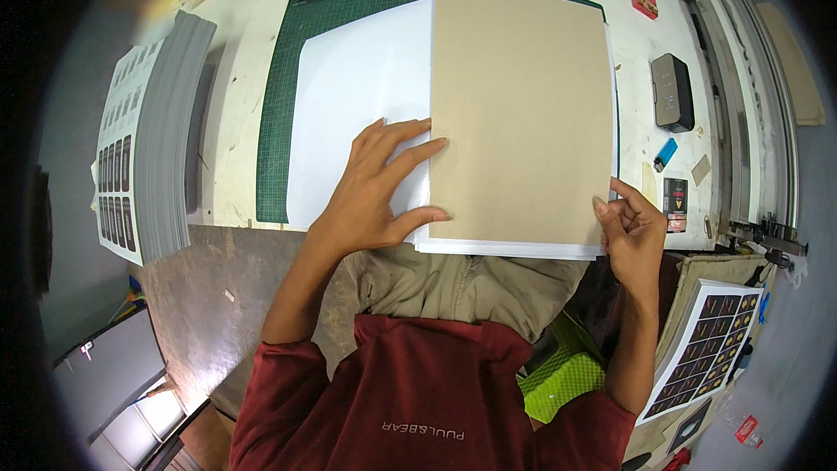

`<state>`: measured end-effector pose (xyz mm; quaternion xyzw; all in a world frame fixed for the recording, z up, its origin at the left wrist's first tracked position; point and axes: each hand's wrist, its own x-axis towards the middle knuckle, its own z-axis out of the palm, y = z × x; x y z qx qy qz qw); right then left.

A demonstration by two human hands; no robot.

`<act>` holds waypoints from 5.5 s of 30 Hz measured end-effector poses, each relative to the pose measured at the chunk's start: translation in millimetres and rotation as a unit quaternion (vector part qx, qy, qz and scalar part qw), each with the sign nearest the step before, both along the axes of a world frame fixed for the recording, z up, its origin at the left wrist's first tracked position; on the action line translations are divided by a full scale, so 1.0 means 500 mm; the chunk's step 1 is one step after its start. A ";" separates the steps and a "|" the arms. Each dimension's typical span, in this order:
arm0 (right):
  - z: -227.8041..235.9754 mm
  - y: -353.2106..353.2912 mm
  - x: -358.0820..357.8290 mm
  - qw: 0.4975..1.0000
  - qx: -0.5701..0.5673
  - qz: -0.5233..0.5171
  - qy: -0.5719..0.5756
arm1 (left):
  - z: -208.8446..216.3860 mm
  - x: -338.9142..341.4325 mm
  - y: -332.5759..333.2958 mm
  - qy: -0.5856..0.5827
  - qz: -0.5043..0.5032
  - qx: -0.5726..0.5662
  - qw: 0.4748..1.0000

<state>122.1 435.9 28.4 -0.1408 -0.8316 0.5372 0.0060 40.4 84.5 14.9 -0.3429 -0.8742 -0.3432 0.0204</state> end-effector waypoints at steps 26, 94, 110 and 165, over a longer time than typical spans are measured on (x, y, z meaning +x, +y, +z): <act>-0.001 -0.001 -0.003 0.999 0.012 -0.006 -0.036 | 0.015 -0.003 0.006 0.015 -0.005 -0.074 0.997; 0.019 -0.073 0.045 0.900 0.380 0.155 0.145 | 0.000 -0.232 0.284 0.123 0.002 -0.262 0.957; 0.110 0.120 0.247 0.848 0.452 -0.233 0.152 | 0.035 0.008 0.382 0.023 -0.216 -0.274 0.937; 0.462 1.320 0.110 0.507 0.178 -0.685 0.492 | 0.133 -0.223 1.116 -0.121 -0.253 0.235 0.931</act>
